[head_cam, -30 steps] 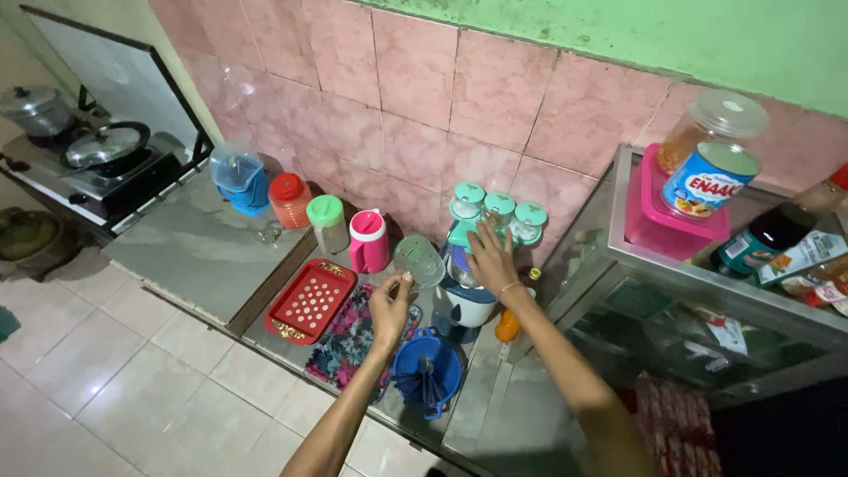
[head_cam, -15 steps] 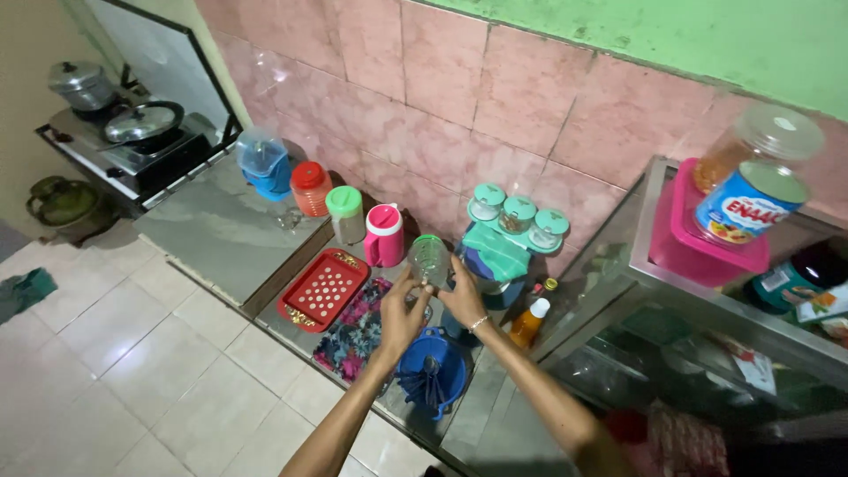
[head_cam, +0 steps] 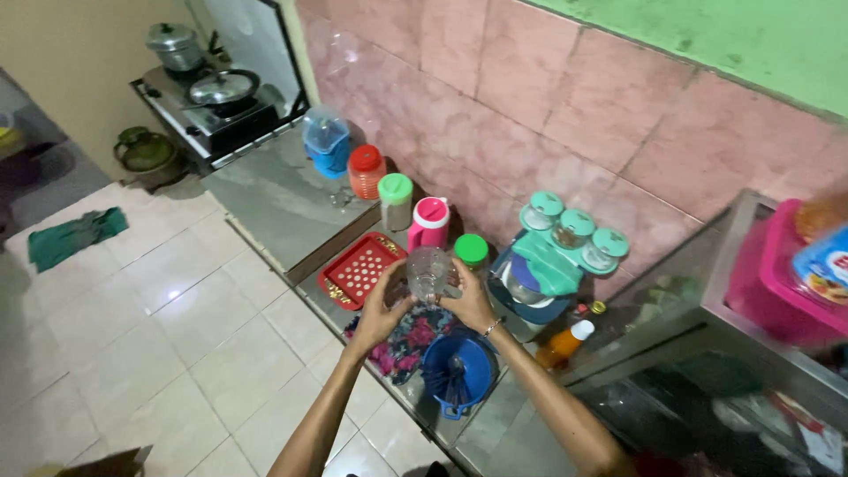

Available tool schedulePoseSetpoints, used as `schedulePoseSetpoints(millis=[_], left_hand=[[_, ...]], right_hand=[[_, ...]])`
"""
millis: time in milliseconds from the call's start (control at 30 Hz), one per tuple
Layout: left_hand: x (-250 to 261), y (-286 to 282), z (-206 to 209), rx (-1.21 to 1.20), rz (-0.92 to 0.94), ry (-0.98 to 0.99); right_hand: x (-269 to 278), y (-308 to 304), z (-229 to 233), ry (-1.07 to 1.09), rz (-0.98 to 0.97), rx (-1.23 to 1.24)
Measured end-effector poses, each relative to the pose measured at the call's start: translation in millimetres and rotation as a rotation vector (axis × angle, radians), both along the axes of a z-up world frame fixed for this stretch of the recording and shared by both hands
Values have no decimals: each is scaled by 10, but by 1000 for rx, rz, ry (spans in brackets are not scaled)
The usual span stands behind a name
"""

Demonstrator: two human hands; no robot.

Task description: Setting a dining table by placing glasses onto plates

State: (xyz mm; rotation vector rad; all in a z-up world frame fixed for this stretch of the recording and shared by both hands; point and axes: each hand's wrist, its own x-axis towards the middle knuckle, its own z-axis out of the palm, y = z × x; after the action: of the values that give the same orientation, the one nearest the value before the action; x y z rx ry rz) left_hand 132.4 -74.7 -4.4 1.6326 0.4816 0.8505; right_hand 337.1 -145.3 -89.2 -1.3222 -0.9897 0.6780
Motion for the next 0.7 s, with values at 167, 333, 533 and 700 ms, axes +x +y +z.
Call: schedulePoseSetpoints(millis=[167,333,533,700], left_hand=[[-381,226,-76,-30,7,-21],[-803,443,-269,-124,79,-37],[-1383,652,-482,-125,275,-54],[-1844,712,-393,-118,421,-30]], right_hand=[[-265,238,122,-326,131,22],[-674,564,221,-185,240,-45],[-1229,1040,102,-177,368,-24],[-1695,1293,96,-322,515,16]])
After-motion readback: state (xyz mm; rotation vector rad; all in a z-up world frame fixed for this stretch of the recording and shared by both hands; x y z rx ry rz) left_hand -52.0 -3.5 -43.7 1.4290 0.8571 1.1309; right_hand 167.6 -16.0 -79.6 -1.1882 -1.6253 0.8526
